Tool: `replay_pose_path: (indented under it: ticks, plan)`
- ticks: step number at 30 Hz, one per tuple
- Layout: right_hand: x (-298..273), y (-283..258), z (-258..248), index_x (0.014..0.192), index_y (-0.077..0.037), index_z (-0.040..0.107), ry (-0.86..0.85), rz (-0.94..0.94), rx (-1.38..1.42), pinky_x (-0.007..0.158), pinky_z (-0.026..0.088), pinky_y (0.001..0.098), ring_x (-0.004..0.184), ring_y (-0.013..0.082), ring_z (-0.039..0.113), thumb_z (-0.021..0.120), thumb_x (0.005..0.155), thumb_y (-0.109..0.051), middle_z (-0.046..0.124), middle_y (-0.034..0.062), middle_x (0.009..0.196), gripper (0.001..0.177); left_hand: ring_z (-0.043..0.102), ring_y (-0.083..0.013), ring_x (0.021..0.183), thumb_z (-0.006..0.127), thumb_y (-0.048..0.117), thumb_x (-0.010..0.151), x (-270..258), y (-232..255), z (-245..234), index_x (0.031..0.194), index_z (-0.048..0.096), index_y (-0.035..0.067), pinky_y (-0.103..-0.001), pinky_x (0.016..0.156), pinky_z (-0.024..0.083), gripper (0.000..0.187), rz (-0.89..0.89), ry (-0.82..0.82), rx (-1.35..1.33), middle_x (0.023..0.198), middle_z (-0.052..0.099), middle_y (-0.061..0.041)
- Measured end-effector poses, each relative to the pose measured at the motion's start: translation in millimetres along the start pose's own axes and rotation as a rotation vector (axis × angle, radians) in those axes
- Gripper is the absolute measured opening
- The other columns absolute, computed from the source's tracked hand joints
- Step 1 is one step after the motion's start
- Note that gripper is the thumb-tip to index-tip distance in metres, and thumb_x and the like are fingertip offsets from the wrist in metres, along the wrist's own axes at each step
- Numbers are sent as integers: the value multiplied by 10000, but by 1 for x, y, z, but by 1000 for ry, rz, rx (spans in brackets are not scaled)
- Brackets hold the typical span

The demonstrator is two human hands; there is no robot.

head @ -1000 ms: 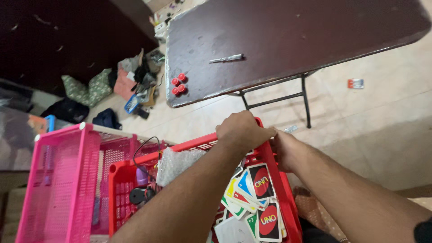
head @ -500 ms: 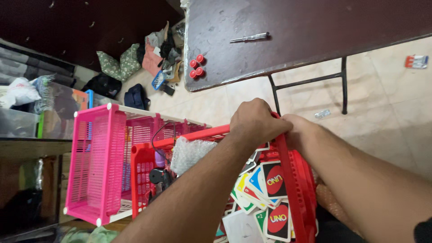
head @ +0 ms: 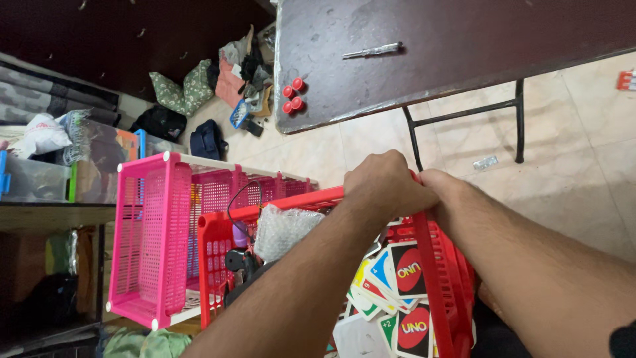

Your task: The person assembles a pink plastic storage basket by inserting white corner connectors. They then use a screwdriver to remove red corner caps from a red plastic basket filled with miscellaneous items. Finally, they pour the contents of the red basket into the pink basket.

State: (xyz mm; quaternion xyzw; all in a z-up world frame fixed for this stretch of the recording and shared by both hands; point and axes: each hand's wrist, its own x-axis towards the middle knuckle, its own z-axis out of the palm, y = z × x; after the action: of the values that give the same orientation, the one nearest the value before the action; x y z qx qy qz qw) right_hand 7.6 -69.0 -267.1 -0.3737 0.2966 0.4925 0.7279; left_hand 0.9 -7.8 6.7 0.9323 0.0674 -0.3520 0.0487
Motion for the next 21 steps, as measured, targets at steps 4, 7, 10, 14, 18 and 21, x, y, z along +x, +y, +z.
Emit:
replay_pose_path:
  ticks: [4, 7, 10, 14, 18, 21]
  plan:
    - [3, 1, -4, 1147, -127, 655, 20, 13, -19, 817, 549, 557, 884, 282, 674, 382, 985, -518, 712, 120, 1012, 504, 706, -268, 1041, 735, 412, 669, 0, 1, 7, 947, 819, 148, -465, 942, 505, 393, 40, 55, 10, 1045, 773, -111]
    - [7, 1, -2, 1147, -129, 657, 22, 21, -54, 817, 548, 555, 885, 280, 673, 383, 984, -524, 711, 117, 1012, 507, 714, -278, 1021, 722, 418, 691, 0, -2, 9, 949, 804, 128, -473, 919, 528, 396, 39, 66, 4, 1014, 775, -122]
    - [8, 4, 0, 1147, -132, 658, 19, 24, -50, 816, 547, 553, 885, 279, 671, 384, 983, -530, 710, 114, 1012, 511, 738, -283, 989, 713, 427, 698, 0, -1, 7, 912, 807, 130, -460, 905, 553, 378, 33, 30, 14, 976, 781, -128]
    - [7, 4, -1, 1147, -136, 660, 21, 24, -74, 816, 546, 551, 886, 276, 670, 385, 981, -539, 709, 110, 1012, 515, 736, -295, 982, 696, 408, 705, -1, 2, 7, 868, 805, 130, -470, 901, 536, 340, 48, 33, 15, 963, 780, -130]
    - [4, 4, 4, 1147, -140, 661, 19, 20, -84, 815, 545, 548, 887, 274, 668, 386, 979, -547, 708, 106, 1013, 520, 738, -317, 953, 695, 419, 706, -1, 0, 9, 855, 800, 132, -473, 877, 556, 340, 38, 42, 5, 951, 774, -147]
    - [3, 5, 6, 1147, -143, 663, 38, 12, -90, 815, 545, 546, 887, 273, 667, 387, 978, -554, 707, 102, 1013, 523, 741, -331, 933, 699, 414, 700, 0, -5, 14, 855, 802, 127, -475, 879, 564, 342, 57, 75, -17, 939, 773, -162]
